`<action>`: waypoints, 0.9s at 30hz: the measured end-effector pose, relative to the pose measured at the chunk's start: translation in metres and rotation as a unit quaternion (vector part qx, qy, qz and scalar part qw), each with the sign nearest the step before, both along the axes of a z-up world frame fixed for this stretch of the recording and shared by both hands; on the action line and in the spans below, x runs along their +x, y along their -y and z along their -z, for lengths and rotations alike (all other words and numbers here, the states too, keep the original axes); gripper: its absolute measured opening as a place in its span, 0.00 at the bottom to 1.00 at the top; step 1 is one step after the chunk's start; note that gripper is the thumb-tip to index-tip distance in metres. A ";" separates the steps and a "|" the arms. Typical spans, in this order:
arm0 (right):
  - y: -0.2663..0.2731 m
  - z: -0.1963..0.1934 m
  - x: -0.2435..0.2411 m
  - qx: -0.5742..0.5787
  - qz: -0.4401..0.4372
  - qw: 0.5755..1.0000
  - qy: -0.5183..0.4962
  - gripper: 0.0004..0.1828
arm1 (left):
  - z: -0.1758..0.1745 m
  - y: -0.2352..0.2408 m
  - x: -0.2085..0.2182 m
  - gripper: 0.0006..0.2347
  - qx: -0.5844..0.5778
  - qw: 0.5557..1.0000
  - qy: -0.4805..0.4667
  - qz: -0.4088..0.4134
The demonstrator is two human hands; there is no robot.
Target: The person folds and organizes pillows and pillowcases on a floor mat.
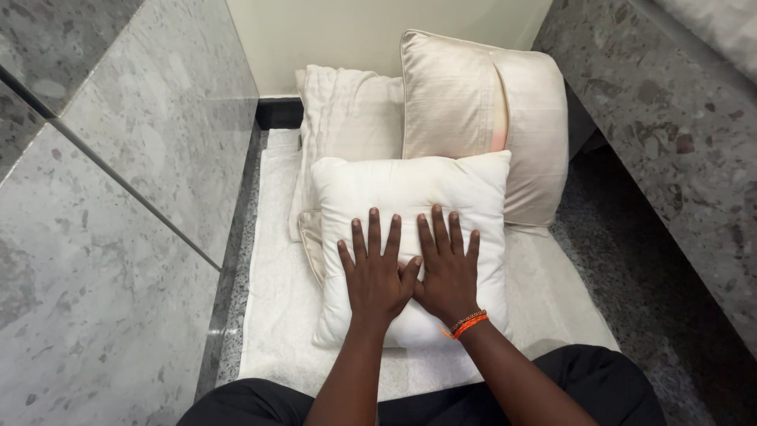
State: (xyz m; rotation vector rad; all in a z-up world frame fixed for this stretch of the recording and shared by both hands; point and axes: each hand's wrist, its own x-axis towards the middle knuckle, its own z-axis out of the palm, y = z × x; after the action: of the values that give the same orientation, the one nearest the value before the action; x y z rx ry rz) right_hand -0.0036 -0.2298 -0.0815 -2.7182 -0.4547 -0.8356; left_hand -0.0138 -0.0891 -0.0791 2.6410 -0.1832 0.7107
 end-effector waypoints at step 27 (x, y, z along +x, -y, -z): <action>0.017 0.011 -0.058 0.067 0.024 0.997 -0.003 0.45 | -0.007 0.034 -0.043 0.34 -0.072 0.994 0.031 -0.075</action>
State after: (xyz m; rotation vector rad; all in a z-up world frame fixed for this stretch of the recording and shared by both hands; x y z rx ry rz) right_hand -0.0616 -0.2469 -0.0923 -2.6171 -0.3226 -0.8383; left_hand -0.0568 -0.1235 -0.0722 2.5158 0.0500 0.8225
